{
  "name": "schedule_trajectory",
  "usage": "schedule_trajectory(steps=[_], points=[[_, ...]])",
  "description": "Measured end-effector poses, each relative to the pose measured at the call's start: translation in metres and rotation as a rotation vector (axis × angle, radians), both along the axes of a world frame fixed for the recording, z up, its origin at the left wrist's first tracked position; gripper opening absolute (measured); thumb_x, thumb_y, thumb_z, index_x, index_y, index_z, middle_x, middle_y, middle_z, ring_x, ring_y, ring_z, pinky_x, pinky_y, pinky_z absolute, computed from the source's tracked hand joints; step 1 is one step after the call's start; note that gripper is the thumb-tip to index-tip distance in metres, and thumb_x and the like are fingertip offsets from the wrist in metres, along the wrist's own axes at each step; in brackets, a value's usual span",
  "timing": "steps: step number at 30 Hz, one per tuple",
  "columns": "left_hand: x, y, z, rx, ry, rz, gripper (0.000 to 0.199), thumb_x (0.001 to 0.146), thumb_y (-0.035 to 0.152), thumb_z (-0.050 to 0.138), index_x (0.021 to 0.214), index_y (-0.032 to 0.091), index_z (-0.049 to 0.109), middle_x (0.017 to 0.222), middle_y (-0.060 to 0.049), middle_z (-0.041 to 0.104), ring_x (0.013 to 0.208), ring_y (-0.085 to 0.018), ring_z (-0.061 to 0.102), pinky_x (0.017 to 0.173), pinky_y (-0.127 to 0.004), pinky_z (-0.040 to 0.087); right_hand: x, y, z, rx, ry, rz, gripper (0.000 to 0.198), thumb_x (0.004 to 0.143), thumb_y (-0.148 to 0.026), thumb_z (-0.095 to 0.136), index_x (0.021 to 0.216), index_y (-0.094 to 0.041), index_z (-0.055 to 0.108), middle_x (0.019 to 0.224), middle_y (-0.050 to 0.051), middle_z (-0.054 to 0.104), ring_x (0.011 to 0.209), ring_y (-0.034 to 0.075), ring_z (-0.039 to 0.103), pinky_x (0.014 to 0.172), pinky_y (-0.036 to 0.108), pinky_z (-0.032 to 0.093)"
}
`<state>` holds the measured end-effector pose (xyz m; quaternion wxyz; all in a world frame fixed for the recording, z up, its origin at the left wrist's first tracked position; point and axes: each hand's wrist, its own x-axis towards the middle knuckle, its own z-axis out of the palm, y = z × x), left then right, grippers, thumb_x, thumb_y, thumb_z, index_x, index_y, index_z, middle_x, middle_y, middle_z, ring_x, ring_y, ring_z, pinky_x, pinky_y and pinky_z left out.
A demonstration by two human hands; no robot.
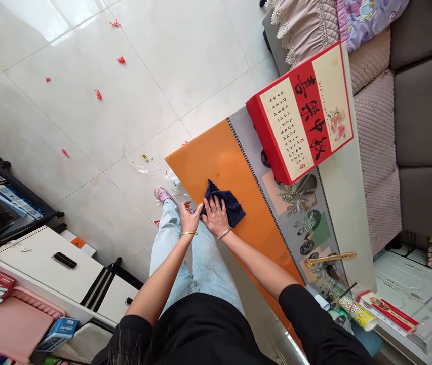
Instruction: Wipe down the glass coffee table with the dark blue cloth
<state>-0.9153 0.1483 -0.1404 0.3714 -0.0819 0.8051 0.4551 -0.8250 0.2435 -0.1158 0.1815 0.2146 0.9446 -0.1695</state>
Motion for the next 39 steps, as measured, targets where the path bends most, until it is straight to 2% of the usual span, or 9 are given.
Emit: schedule_trajectory(steps=[5, 12, 16, 20, 22, 25, 30, 35, 39], points=[[-0.037, 0.008, 0.001, 0.043, 0.053, 0.154, 0.049, 0.076, 0.058, 0.072, 0.101, 0.023, 0.050, 0.081, 0.004, 0.048, 0.069, -0.011, 0.050, 0.071, -0.027, 0.042, -0.056, 0.001, -0.001, -0.038, 0.096, 0.007, 0.065, 0.098, -0.041, 0.048, 0.155, -0.013, 0.035, 0.161, 0.017, 0.035, 0.153, 0.030, 0.024, 0.124, 0.056, 0.020], [-0.113, 0.028, -0.007, 0.014, 0.246, 0.350, 0.038, 0.081, 0.048, 0.071, 0.097, 0.022, 0.049, 0.078, 0.005, 0.045, 0.074, -0.010, 0.051, 0.079, -0.023, 0.042, -0.152, 0.009, -0.007, -0.080, 0.250, 0.006, 0.057, 0.104, -0.030, 0.036, 0.158, -0.013, 0.028, 0.165, 0.013, 0.026, 0.155, 0.025, 0.016, 0.126, 0.052, 0.016], [-0.148, 0.036, 0.000, 0.021, 0.379, 0.341, 0.031, 0.083, 0.037, 0.072, 0.101, 0.021, 0.053, 0.083, 0.004, 0.048, 0.073, -0.009, 0.048, 0.075, -0.021, 0.040, -0.188, 0.014, -0.005, -0.099, 0.300, -0.011, 0.055, 0.104, -0.023, 0.030, 0.159, -0.017, 0.025, 0.165, 0.009, 0.026, 0.155, 0.022, 0.015, 0.127, 0.051, 0.015], [-0.159, 0.040, 0.013, 0.023, 0.554, 0.176, 0.021, 0.088, 0.031, 0.066, 0.107, 0.022, 0.065, 0.089, 0.001, 0.049, 0.072, -0.009, 0.047, 0.075, -0.022, 0.041, -0.197, 0.017, 0.002, -0.131, 0.319, -0.015, 0.054, 0.104, -0.022, 0.029, 0.159, -0.021, 0.025, 0.165, 0.006, 0.027, 0.156, 0.020, 0.013, 0.128, 0.052, 0.015], [-0.149, 0.038, 0.018, 0.031, 0.620, 0.036, 0.021, 0.092, 0.030, 0.060, 0.109, 0.024, 0.070, 0.089, 0.000, 0.050, 0.075, -0.011, 0.049, 0.078, -0.023, 0.042, -0.188, 0.016, 0.006, -0.136, 0.321, -0.023, 0.054, 0.105, -0.021, 0.028, 0.158, -0.020, 0.026, 0.165, 0.007, 0.027, 0.156, 0.020, 0.013, 0.128, 0.051, 0.015], [-0.117, 0.031, 0.020, 0.028, 0.654, -0.164, 0.028, 0.095, 0.028, 0.054, 0.117, 0.026, 0.072, 0.087, -0.002, 0.052, 0.077, -0.014, 0.053, 0.080, -0.025, 0.042, -0.155, 0.011, 0.007, -0.124, 0.306, -0.042, 0.054, 0.104, -0.021, 0.030, 0.159, -0.019, 0.026, 0.165, 0.008, 0.027, 0.155, 0.021, 0.016, 0.128, 0.049, 0.017], [-0.041, 0.013, 0.017, -0.103, 0.714, -0.459, 0.042, 0.096, 0.023, 0.048, 0.135, 0.027, 0.062, 0.091, -0.005, 0.058, 0.082, -0.017, 0.057, 0.078, -0.026, 0.041, -0.071, -0.004, 0.000, -0.064, 0.295, -0.048, 0.056, 0.104, -0.024, 0.035, 0.159, -0.019, 0.024, 0.165, 0.009, 0.026, 0.154, 0.022, 0.020, 0.126, 0.048, 0.020], [0.030, 0.000, 0.025, -0.271, 0.730, -0.782, 0.049, 0.100, 0.023, 0.038, 0.147, 0.023, 0.050, 0.092, -0.006, 0.062, 0.079, -0.017, 0.057, 0.073, -0.026, 0.041, 0.014, -0.020, -0.010, -0.021, 0.297, -0.047, 0.058, 0.103, -0.021, 0.037, 0.159, -0.019, 0.024, 0.162, 0.011, 0.033, 0.152, 0.024, 0.028, 0.124, 0.048, 0.024], [0.086, -0.012, 0.033, -0.286, 0.721, -0.998, 0.050, 0.100, 0.023, 0.037, 0.150, 0.020, 0.046, 0.095, -0.007, 0.065, 0.082, -0.018, 0.059, 0.072, -0.028, 0.042, 0.084, -0.033, -0.012, 0.016, 0.268, -0.044, 0.060, 0.102, -0.021, 0.040, 0.159, -0.017, 0.025, 0.161, 0.013, 0.036, 0.150, 0.026, 0.031, 0.122, 0.049, 0.026]])
